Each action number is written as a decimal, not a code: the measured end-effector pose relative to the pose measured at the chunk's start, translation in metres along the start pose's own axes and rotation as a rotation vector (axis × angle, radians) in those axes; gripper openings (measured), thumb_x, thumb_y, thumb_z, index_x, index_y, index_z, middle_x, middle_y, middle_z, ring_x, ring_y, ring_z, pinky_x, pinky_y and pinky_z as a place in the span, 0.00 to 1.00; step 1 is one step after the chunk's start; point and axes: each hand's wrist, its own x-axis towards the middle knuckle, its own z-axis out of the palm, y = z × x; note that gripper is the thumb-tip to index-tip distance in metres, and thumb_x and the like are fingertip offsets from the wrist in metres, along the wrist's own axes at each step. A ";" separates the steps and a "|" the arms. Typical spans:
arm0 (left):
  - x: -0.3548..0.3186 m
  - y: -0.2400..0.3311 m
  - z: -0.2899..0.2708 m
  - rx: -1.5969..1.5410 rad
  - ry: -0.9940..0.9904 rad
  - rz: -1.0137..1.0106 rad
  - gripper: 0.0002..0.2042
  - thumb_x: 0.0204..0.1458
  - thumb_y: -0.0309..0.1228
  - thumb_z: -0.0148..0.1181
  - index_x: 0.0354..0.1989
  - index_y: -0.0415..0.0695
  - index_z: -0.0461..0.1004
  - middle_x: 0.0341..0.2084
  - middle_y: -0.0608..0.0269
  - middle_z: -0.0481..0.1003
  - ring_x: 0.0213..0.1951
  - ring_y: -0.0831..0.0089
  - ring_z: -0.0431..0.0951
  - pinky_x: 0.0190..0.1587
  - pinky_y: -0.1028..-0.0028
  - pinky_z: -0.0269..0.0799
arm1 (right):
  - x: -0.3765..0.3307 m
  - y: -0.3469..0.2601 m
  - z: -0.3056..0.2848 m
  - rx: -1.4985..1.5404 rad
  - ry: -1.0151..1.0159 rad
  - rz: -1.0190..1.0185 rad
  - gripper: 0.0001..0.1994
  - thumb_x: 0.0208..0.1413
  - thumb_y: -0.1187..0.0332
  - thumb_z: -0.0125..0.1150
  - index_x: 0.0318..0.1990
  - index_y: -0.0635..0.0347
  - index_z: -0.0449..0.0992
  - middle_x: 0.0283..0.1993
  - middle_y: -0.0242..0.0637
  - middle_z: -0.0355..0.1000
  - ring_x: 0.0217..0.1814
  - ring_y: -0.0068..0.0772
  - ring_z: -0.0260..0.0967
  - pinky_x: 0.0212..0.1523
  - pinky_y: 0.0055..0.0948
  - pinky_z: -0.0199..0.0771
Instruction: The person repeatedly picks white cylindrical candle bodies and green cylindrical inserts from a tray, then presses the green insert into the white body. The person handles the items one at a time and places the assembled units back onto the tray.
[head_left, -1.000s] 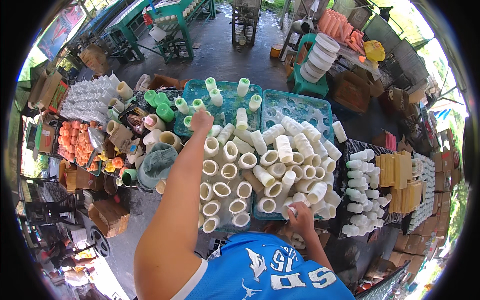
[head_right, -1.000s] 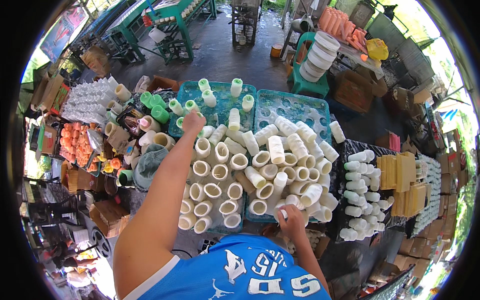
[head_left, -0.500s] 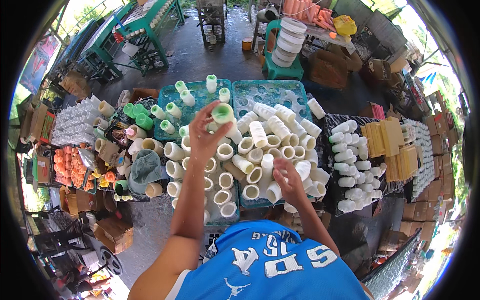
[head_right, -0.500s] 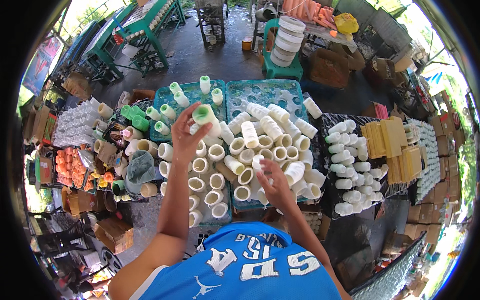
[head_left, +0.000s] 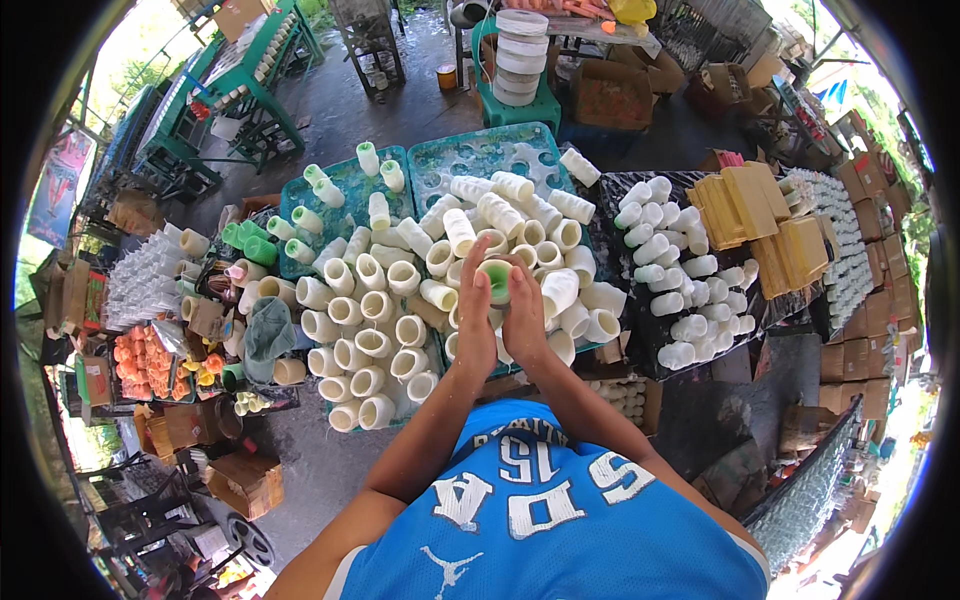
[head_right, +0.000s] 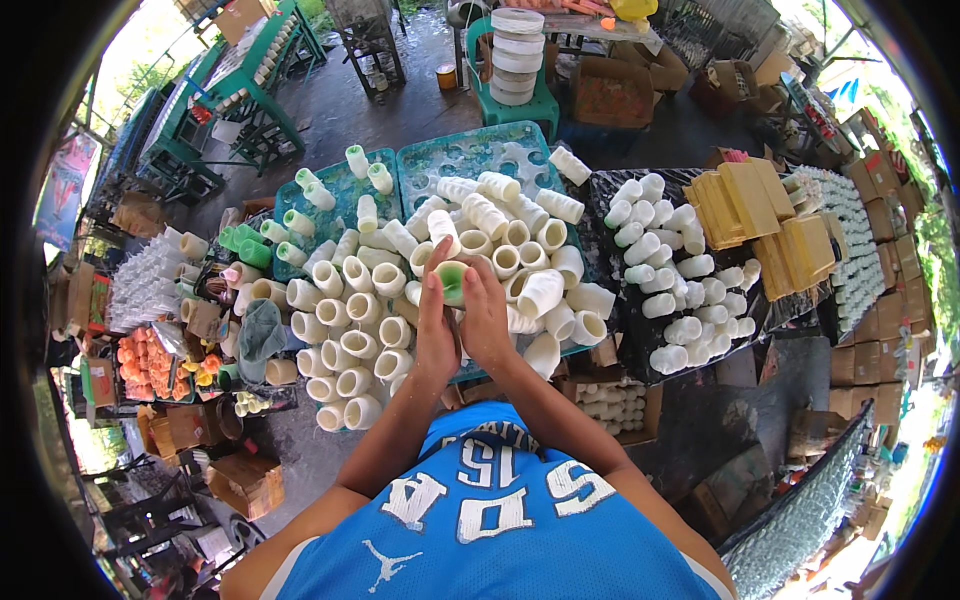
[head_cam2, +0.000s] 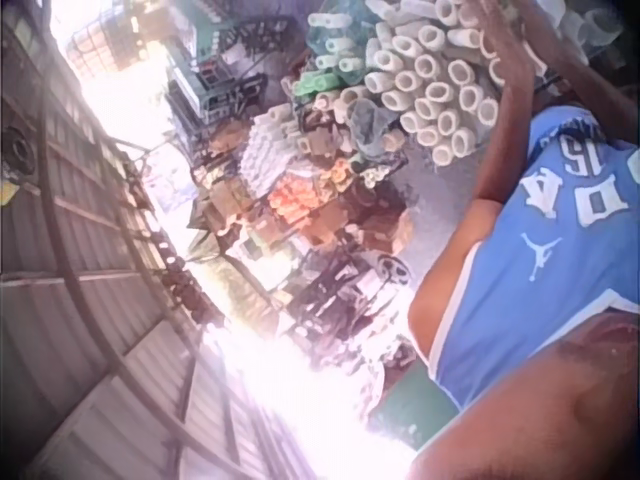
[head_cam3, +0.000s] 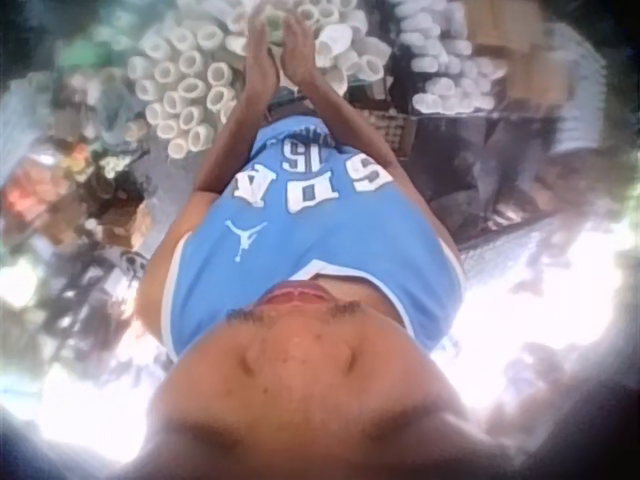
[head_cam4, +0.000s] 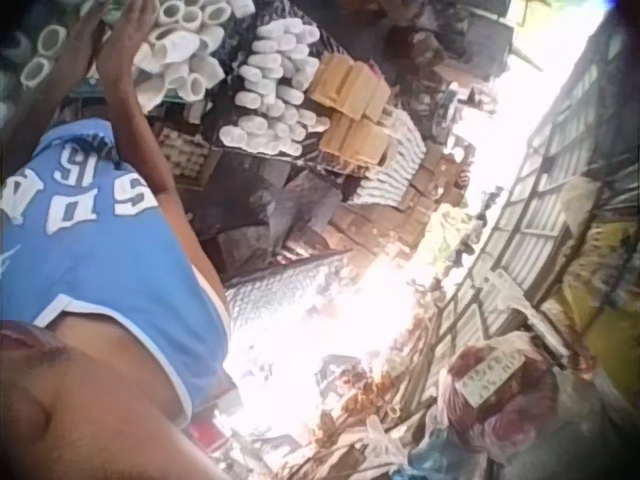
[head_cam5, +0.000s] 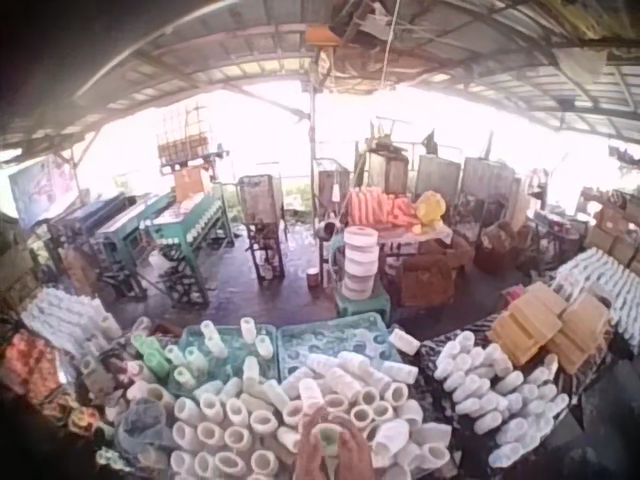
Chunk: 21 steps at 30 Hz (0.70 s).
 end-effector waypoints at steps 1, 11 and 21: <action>-0.002 0.002 0.000 0.096 -0.044 -0.012 0.32 0.77 0.53 0.36 0.79 0.42 0.58 0.77 0.54 0.59 0.77 0.62 0.56 0.79 0.62 0.47 | -0.003 -0.001 -0.003 0.008 -0.012 -0.012 0.22 0.80 0.55 0.41 0.55 0.66 0.75 0.51 0.39 0.75 0.55 0.27 0.71 0.60 0.29 0.70; -0.014 -0.006 0.001 -0.268 0.102 -0.148 0.24 0.78 0.44 0.35 0.59 0.40 0.76 0.57 0.59 0.78 0.61 0.68 0.75 0.69 0.68 0.63 | -0.017 0.031 -0.019 -0.260 -0.071 -0.027 0.25 0.80 0.52 0.33 0.62 0.63 0.72 0.61 0.43 0.73 0.62 0.35 0.72 0.65 0.35 0.72; -0.013 -0.051 -0.018 0.147 0.012 -0.058 0.30 0.79 0.52 0.32 0.62 0.39 0.74 0.63 0.52 0.72 0.66 0.61 0.71 0.71 0.65 0.61 | -0.022 0.034 -0.032 0.021 -0.023 0.468 0.27 0.80 0.46 0.37 0.73 0.54 0.66 0.76 0.52 0.51 0.77 0.44 0.53 0.75 0.46 0.55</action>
